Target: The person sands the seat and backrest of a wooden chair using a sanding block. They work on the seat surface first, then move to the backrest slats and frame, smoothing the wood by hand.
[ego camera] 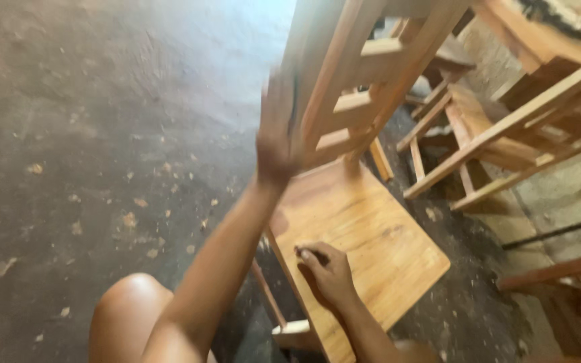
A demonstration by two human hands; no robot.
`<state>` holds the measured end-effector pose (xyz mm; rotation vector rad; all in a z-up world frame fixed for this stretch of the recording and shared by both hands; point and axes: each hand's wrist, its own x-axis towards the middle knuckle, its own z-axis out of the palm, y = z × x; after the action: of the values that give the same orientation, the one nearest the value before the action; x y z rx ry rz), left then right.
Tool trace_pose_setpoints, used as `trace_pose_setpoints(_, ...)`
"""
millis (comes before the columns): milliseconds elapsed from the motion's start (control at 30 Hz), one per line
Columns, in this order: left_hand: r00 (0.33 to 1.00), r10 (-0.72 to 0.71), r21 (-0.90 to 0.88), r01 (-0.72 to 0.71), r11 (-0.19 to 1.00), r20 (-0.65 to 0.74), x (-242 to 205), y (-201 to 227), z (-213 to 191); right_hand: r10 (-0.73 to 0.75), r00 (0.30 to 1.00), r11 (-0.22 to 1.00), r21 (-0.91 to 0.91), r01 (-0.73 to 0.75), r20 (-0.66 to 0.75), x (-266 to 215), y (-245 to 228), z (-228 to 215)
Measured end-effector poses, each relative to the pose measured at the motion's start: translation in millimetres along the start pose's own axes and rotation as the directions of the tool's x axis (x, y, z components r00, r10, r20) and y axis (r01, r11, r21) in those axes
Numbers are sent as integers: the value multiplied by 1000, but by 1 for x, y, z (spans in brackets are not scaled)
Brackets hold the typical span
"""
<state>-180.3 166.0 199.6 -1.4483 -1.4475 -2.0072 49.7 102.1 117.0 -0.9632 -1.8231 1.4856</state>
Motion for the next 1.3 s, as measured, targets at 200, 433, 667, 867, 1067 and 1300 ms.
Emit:
trace_pose_setpoints(200, 999, -44, 42, 45, 998, -10, -36, 6, -11, -41, 999, 991, -132, 37, -30, -1, -11, 5)
trace_pose_setpoints(433, 905, -386, -195, 417, 888, 178, 75, 16, 5, -161, 987, 951, -267, 153, -10, -2, -24, 10)
trace_pose_setpoints(667, 958, -228, 52, 223, 973, 171, -115, 3, -40, -193, 981, 926, -333, 178, -11, -5, -26, 13)
trace_pose_setpoints(867, 987, -150, -5, 150, 989, 55, -62, -20, -5, -110, 994, 988, -112, 110, 0, -4, -13, 11)
trace_pose_setpoints(1067, 911, -395, 3, 398, 918, 122, -169, -37, -30, -11, 996, 845, -534, -36, -85, 4, -12, 9)
trace_pose_setpoints(1300, 898, -436, -184, 438, 880, 50, -184, -28, -16, -252, 967, 889, -384, 249, 43, -2, -14, 15)
